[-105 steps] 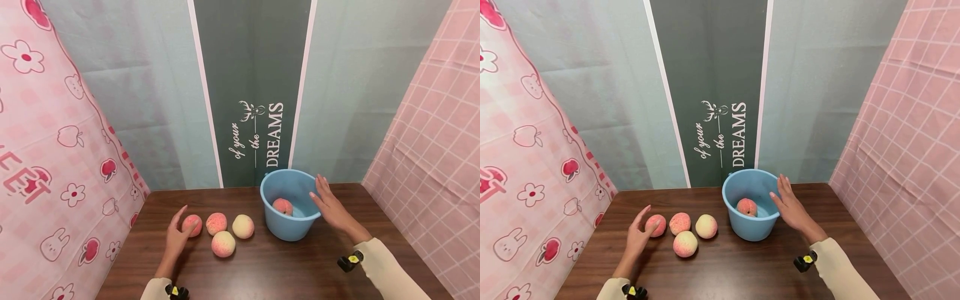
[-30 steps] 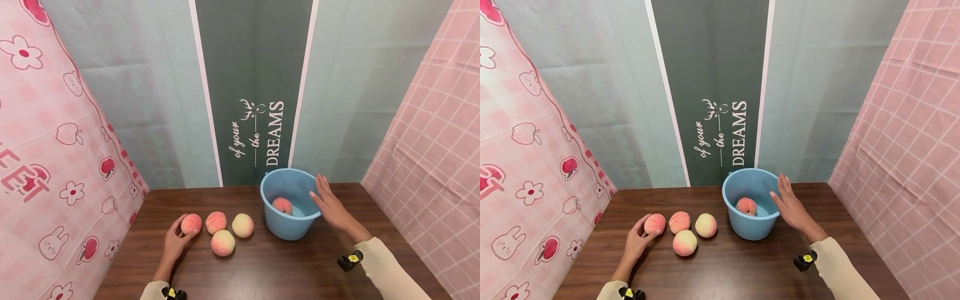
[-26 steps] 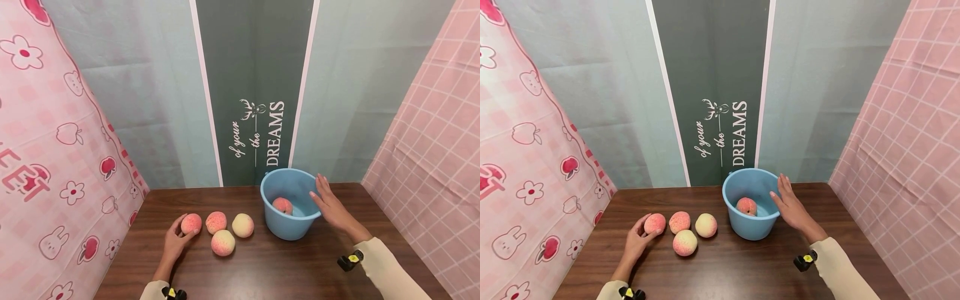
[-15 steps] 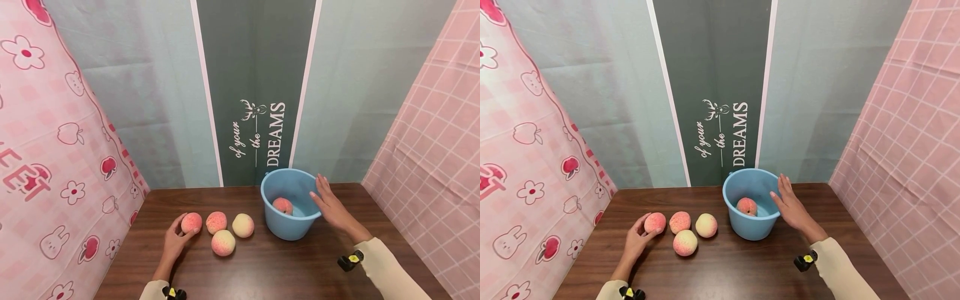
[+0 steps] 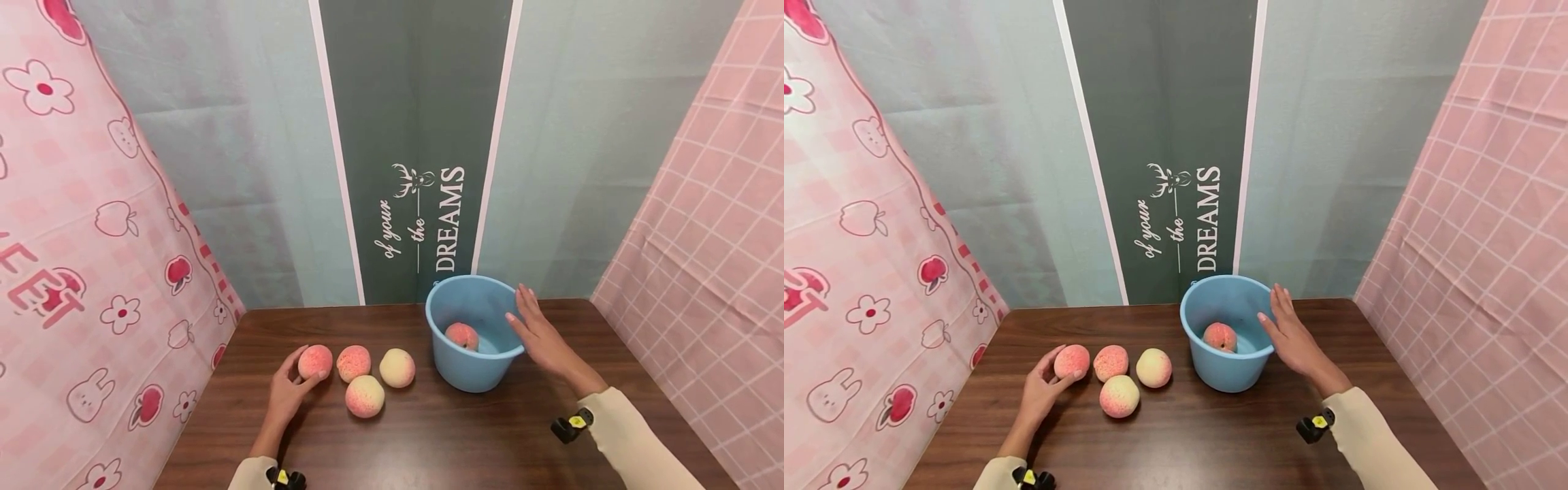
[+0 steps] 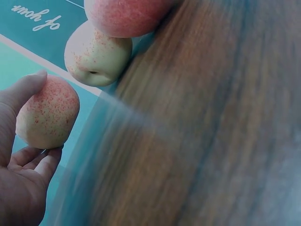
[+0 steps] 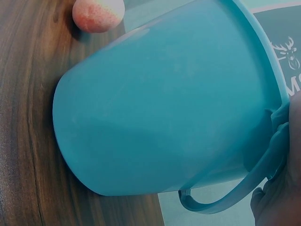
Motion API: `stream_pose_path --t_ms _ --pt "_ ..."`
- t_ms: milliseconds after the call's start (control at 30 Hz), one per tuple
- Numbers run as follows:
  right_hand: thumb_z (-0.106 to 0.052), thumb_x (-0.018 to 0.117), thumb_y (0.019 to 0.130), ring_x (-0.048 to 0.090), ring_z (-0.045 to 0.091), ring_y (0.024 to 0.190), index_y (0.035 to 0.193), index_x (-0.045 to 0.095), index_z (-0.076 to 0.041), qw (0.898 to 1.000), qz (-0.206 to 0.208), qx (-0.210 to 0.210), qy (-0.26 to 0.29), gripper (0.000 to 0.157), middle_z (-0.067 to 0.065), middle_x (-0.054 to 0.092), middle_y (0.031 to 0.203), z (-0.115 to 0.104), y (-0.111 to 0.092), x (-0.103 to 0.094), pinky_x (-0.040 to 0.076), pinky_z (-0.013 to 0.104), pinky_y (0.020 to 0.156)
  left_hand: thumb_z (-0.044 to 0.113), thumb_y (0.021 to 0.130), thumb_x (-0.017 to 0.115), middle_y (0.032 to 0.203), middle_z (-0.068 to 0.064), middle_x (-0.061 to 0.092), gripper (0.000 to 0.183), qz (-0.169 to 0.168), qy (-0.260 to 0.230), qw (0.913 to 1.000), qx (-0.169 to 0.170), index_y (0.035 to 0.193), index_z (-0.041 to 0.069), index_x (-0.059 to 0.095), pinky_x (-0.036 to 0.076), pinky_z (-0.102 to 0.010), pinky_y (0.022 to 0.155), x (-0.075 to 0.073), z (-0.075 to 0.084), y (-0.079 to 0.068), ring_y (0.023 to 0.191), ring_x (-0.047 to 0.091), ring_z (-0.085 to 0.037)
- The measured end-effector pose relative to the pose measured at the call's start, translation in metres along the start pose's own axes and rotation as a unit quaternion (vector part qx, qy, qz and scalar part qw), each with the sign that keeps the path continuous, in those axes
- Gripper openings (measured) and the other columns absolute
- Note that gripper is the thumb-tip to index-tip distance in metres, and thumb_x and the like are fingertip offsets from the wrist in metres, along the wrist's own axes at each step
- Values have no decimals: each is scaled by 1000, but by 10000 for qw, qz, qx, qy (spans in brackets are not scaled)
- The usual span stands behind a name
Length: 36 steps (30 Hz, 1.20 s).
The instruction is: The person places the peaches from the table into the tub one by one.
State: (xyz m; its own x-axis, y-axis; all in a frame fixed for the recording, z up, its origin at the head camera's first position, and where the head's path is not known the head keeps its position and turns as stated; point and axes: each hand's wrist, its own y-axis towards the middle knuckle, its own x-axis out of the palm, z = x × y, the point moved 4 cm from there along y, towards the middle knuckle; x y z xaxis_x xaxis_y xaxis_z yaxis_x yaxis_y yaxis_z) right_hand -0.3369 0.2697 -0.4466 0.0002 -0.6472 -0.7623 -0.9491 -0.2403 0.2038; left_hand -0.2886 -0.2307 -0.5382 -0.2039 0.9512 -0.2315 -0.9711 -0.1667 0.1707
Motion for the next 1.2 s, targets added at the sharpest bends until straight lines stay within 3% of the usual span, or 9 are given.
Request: stream_pose_path --t_ms 200,400,633,900,1200 --pt "-45 33 101 -17 22 141 151 -1 -13 10000 -30 20 27 68 0 -11 157 1 1 -1 2 63 108 17 73 82 132 -9 54 69 -38 -133 9999 74 133 7 51 45 -33 94 2 5 1 118 51 -24" --pt "-45 33 101 -17 22 141 151 -1 -15 10000 -46 29 58 68 -1 -12 157 1 0 0 2 63 108 14 72 82 131 -10 54 70 -38 -164 9998 121 134 5 50 45 -36 93 4 12 1 116 52 -25" --pt "-46 33 101 -16 22 141 151 -1 -15 10000 -26 -2 -10 68 -2 -11 157 2 1 1 3 63 108 15 72 83 129 -10 55 71 -55 -170 9998 110 134 5 50 47 -29 90 7 12 1 114 53 -23" --pt "-45 33 101 -17 20 141 151 -1 -15 10000 -37 -5 13 68 -2 -12 156 1 1 -1 2 62 108 19 73 82 130 -11 54 69 -54 -106 9998 186 133 7 51 44 -44 95 8 18 1 116 52 -25" --pt "-46 33 101 -17 21 141 151 -2 -17 10000 -62 44 41 68 -3 -13 156 1 -1 0 3 64 107 18 72 83 130 -9 55 69 -92 -147 9996 215 133 7 52 44 -49 95 10 23 2 115 53 -26"
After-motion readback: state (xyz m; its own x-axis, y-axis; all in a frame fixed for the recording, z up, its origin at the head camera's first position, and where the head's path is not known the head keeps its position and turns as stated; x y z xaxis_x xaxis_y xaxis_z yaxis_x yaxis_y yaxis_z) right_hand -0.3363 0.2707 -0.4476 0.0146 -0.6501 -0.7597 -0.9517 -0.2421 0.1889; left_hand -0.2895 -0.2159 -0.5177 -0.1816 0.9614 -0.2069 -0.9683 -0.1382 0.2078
